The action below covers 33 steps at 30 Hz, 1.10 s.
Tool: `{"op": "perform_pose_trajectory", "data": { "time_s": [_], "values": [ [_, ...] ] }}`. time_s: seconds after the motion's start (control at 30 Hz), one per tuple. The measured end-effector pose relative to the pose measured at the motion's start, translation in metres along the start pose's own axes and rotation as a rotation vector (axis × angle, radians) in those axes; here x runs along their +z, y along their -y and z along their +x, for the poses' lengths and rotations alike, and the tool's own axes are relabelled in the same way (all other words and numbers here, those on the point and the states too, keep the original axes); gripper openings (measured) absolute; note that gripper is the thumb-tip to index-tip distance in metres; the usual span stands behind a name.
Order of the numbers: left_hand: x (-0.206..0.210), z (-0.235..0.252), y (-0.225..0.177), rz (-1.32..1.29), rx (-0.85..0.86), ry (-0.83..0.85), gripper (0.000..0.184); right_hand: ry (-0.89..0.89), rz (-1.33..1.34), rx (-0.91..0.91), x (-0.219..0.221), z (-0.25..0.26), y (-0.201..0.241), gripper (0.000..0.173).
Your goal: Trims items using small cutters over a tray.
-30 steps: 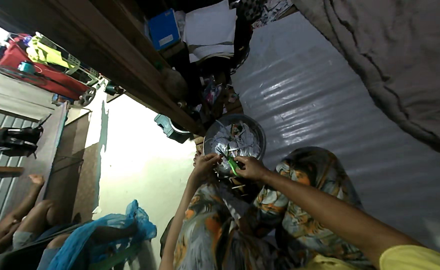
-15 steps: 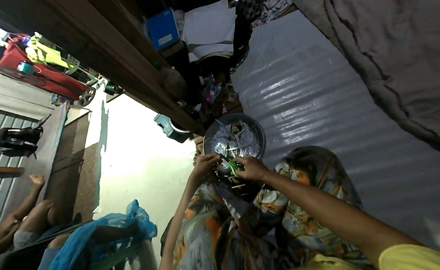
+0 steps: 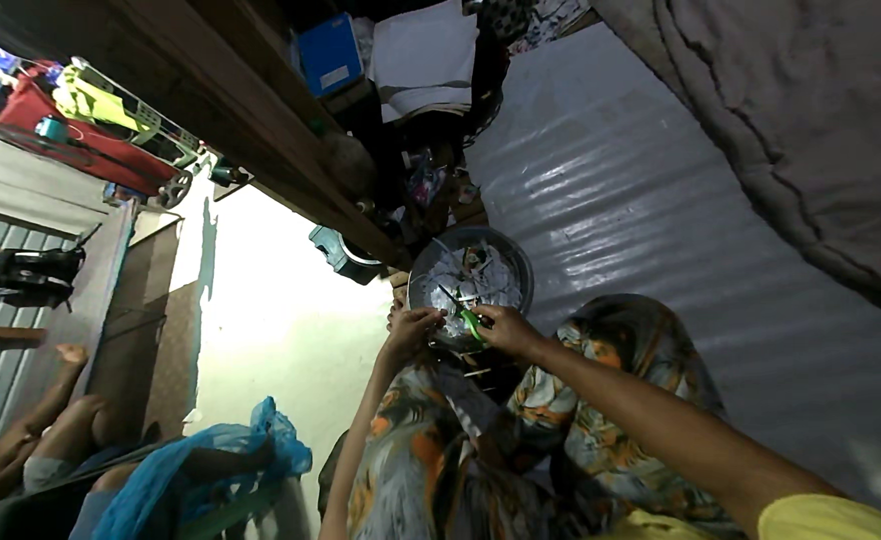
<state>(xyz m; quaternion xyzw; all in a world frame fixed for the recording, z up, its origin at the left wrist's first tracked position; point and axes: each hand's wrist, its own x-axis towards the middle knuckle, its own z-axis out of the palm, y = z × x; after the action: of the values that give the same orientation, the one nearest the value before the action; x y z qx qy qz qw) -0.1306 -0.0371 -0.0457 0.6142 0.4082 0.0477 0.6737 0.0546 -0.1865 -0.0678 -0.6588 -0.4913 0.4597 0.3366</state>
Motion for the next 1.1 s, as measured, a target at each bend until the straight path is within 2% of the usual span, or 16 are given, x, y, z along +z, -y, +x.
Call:
{"op": "perform_pose_trajectory", "data": {
  "time_s": [0.17, 0.47, 0.7, 0.97, 1.1],
  "values": [
    [0.0001, -0.0002, 0.0004, -0.027, 0.014, -0.027, 0.017, 0.069, -0.002, 0.017, 0.0011, 0.0014, -0.0033, 0.049],
    [-0.0008, 0.0009, 0.0022, -0.04, 0.042, 0.005, 0.015, 0.07, 0.082, -0.043, 0.0033, 0.0014, -0.005, 0.046],
    [-0.0003, -0.0009, 0.0005, -0.014, 0.034, 0.011, 0.018, 0.024, 0.041, -0.065, 0.0024, -0.0018, -0.0008, 0.039],
    [-0.0004, 0.0012, 0.0029, -0.069, 0.05, 0.012, 0.016, 0.081, 0.061, -0.039, 0.0042, 0.001, -0.0063, 0.047],
    [-0.0003, 0.0014, 0.003, -0.059, 0.044, 0.005, 0.015, 0.059, 0.035, -0.054, 0.004, -0.0008, -0.0041, 0.042]
  ]
}}
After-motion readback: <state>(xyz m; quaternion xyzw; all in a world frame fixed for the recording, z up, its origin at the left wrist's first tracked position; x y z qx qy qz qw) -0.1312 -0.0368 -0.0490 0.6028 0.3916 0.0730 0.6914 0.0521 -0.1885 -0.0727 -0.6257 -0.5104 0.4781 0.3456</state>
